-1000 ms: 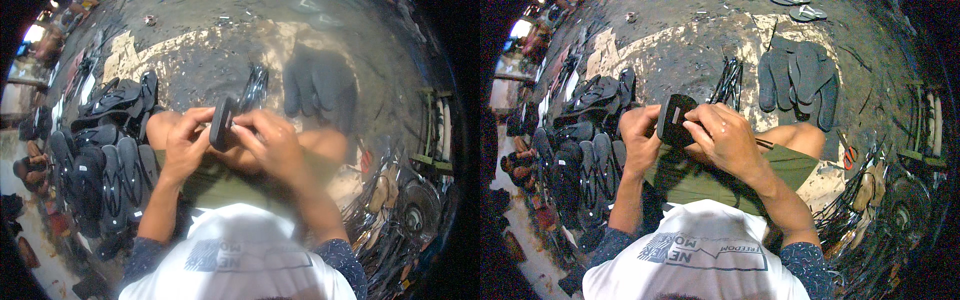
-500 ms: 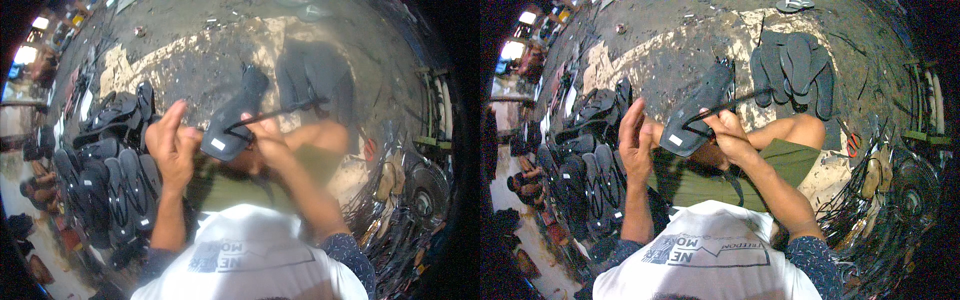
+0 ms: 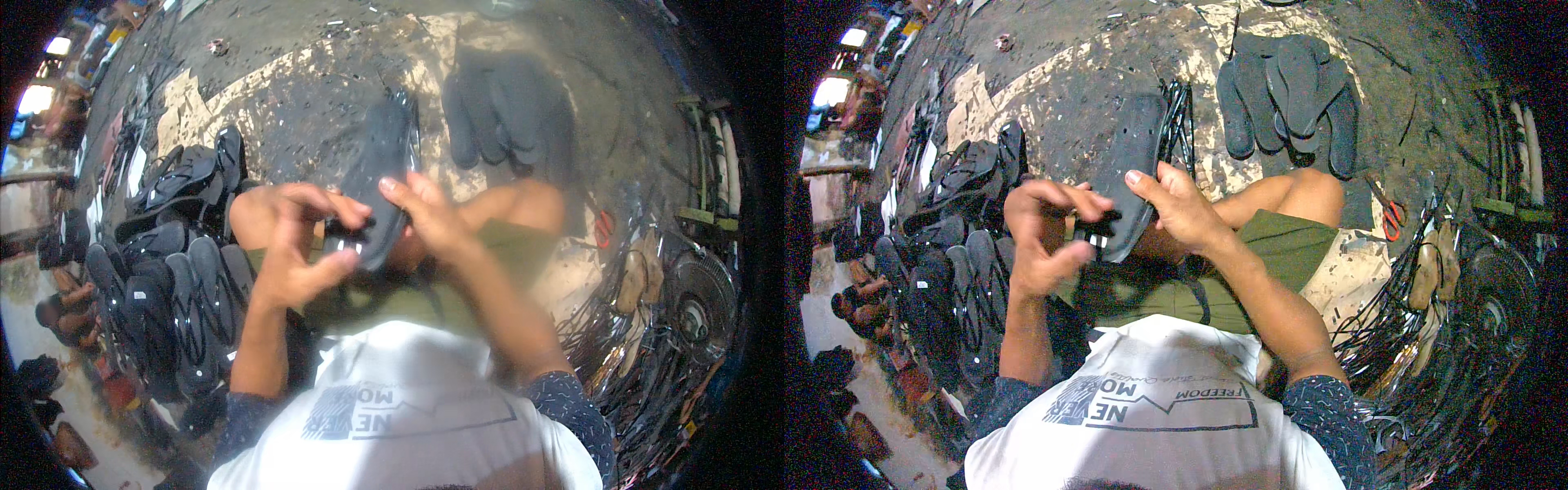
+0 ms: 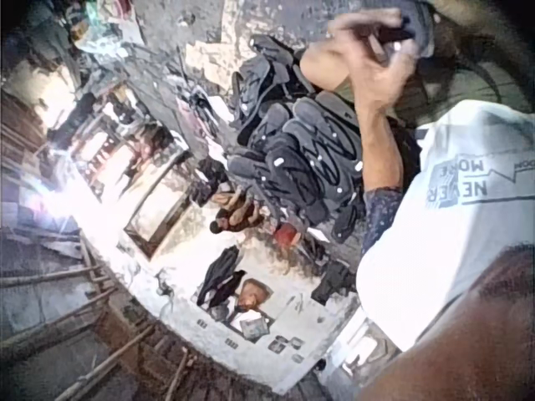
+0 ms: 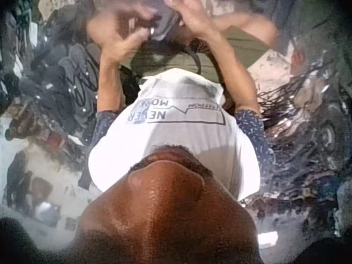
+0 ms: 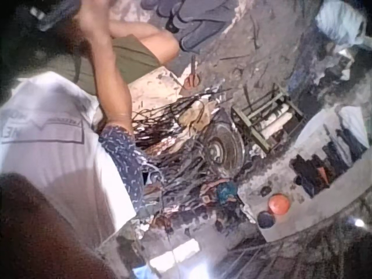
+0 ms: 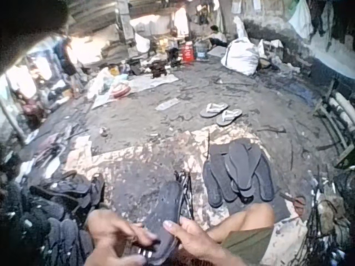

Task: The person sits on the floor and assembles black flip-flops by inserting straps into the soles. They handle multiple soles and straps, using a small tool to push the straps through holes, then secure them by hand.

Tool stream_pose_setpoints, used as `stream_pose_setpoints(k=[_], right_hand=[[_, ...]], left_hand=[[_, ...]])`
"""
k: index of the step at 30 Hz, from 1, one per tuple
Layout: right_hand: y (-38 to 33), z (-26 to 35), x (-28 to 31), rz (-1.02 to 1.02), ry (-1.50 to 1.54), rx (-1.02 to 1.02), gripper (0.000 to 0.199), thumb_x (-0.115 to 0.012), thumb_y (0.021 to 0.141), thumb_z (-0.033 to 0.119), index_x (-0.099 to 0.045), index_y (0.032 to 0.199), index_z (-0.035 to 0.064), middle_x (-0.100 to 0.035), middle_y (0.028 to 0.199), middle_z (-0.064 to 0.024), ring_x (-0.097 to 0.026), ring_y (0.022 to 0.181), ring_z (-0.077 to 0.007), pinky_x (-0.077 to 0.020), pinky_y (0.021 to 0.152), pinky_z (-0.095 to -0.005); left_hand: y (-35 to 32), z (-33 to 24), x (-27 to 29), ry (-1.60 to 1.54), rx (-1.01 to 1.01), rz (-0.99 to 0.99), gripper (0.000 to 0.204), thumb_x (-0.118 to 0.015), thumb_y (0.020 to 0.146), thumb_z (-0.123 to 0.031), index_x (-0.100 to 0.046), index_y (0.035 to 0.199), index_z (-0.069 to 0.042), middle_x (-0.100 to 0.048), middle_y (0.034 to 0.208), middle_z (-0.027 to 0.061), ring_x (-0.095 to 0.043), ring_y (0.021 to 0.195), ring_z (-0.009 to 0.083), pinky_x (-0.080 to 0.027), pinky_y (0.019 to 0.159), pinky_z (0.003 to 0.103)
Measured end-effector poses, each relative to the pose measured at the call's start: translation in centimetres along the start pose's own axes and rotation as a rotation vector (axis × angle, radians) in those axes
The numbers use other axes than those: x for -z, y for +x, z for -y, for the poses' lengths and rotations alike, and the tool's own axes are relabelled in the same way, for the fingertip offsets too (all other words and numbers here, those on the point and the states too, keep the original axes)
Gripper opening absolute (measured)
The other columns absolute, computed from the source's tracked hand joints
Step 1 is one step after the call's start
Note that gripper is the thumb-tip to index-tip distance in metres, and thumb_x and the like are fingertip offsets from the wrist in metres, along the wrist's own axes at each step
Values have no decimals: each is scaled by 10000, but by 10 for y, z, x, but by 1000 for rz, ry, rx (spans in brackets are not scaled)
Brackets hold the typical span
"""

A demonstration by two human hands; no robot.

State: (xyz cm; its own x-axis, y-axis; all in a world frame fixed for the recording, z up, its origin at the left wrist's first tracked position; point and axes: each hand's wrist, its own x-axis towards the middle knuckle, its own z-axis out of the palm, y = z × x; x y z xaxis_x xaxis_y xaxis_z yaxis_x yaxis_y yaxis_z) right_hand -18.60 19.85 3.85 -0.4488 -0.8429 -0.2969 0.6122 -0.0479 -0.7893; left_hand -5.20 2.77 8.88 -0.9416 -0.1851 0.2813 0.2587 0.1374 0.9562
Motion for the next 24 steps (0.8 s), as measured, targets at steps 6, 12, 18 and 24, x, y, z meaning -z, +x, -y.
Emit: stream_pose_setpoints(k=[6, 12, 18, 24], right_hand=[[3, 16, 15, 246, -138, -1, 424, -601, 1058, 355, -591, 1315, 18, -678, 1095, -19, -618, 1000, -112, -520, 888, -291], [9, 24, 10, 210, -332, -6, 381, -663, 1024, 238, -574, 1301, -7, -683, 1101, -72, -641, 992, -132, -541, 857, -289], [-30, -14, 9, -333, -566, 731, 369, -838, 869, 124, -622, 1158, 46, -629, 1184, -123, -605, 1084, -162, -531, 866, -271], [2, 17, -5, -628, -229, 645, 428, -866, 842, 103, -556, 1134, 59, -563, 1022, -39, -543, 923, -95, -507, 786, -228]], left_hand=[[17, 8, 4, -653, 360, -649, 518, -561, 1063, -320, -450, 1533, -132, -635, 1343, 121, -648, 1098, 219, -513, 1081, 456], [35, 17, -11, -605, 505, -482, 506, -565, 1055, -297, -472, 1446, 12, -559, 1450, 226, -608, 1270, 373, -562, 1010, 510], [33, 31, 35, -584, 286, -779, 433, -612, 946, -54, -519, 1364, 11, -660, 1293, 175, -641, 1194, 341, -559, 989, 502], [30, 25, 10, -545, 343, -740, 537, -616, 851, -5, -512, 1378, 19, -676, 1193, 168, -668, 1108, 337, -564, 977, 478]])
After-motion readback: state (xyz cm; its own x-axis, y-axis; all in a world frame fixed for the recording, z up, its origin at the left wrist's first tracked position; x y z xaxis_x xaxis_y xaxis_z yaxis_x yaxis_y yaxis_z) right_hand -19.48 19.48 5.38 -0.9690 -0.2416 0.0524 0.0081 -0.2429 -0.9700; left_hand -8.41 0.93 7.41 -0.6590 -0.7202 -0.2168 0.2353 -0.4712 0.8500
